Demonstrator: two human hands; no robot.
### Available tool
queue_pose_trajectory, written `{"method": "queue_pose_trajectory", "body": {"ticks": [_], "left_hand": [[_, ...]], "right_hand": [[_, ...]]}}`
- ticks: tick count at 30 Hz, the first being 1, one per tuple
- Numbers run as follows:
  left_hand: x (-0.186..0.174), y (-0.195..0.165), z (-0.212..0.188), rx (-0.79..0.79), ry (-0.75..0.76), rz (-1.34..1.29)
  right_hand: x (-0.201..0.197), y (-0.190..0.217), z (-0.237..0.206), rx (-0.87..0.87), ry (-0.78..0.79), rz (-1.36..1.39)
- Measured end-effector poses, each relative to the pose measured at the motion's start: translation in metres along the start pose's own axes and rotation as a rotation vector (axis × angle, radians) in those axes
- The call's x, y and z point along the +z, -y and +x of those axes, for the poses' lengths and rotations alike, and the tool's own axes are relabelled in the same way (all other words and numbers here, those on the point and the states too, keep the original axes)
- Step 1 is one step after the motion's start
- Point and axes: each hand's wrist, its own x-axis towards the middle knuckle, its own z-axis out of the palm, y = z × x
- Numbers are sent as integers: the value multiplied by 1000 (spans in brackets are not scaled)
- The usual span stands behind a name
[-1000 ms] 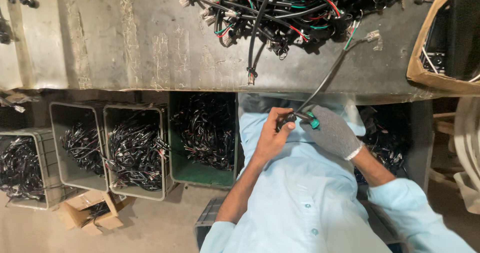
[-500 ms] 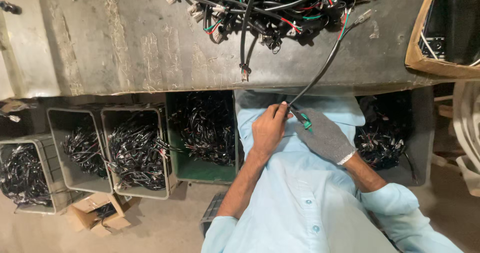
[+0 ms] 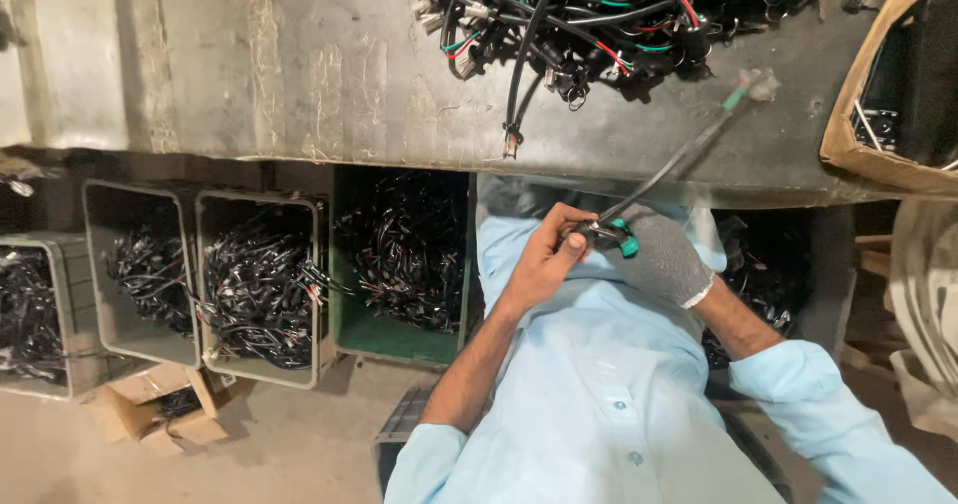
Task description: The person repeatedly picks up wire harnesses from a pile on the table, uses pliers to strip the outer insulation from the ends, and places the processed wires back on the table. The person handles each wire individually, stripping the sheath to expose inner conductors.
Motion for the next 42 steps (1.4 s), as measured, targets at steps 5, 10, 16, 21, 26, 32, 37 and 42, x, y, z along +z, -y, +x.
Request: {"method": "queue_pose_trajectory", "body": {"ticks": [5,10,16,21,26,32,37,42], "left_hand": [[11,-8,-1,56,-85,67],[18,-36,7,62,-202,1032],[-3,-38,7,9,-82,762],[-38,-7,-45,108,-776,480],[-76,-6,-89,-313,-1021,771],[-86,-47,-25,371,-1033,1049],[-73,-115,99,448,-705,1186],[-40,-183,140,507,-550,1185]], "right_hand": [[-8,10,-2,91,3,4],[-11,34,-12,327,64,85],[-18,59,8,361,77,158],[-63,76,28,20,-79,-72],[-101,75,62,-176,-388,-556],[-93,73,72,-104,-501,-532],[-89,67,69,-145,-546,-514],[-107,92,47,-224,-710,-385]]}}
